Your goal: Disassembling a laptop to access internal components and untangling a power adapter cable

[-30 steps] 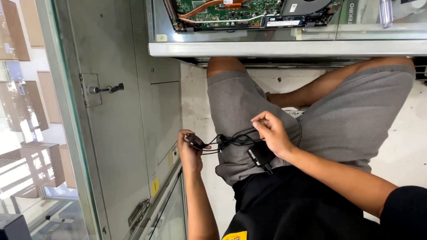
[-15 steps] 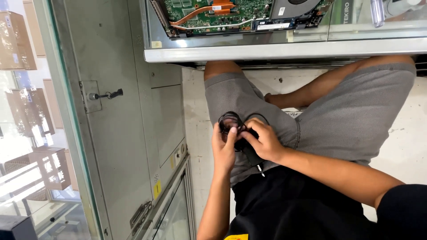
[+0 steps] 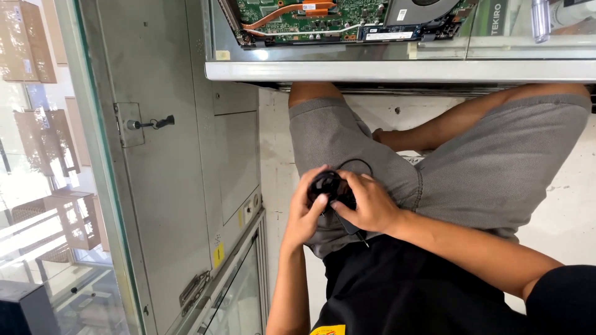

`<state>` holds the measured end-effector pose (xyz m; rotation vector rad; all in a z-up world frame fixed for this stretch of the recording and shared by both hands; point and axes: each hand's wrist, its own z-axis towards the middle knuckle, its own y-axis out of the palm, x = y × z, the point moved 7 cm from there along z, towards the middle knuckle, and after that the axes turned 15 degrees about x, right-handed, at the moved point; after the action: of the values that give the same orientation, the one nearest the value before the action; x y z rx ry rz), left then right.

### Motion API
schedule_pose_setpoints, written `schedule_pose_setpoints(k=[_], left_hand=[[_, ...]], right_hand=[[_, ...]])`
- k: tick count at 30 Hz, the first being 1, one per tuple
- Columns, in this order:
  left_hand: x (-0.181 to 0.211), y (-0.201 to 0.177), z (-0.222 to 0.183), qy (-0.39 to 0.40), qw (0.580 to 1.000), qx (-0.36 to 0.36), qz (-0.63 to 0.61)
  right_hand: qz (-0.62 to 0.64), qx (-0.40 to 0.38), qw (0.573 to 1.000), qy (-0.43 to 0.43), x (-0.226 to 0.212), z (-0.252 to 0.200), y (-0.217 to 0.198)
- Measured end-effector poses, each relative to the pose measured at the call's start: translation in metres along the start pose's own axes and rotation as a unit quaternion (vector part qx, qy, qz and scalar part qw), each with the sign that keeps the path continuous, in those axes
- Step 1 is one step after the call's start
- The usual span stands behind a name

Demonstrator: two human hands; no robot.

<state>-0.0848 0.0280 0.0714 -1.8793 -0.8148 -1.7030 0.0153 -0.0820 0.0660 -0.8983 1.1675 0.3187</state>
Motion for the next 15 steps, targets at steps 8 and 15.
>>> schedule_pose_setpoints(k=[8,15], left_hand=[[-0.016,0.002,-0.021,0.002,0.999,-0.027,0.035],[-0.026,-0.017,-0.021,0.022,0.97,0.158,0.186]], right_hand=[[0.238,0.073,0.948,0.2,0.082,-0.037,0.019],[0.242,0.02,0.956,0.166,0.057,-0.031,0.016]])
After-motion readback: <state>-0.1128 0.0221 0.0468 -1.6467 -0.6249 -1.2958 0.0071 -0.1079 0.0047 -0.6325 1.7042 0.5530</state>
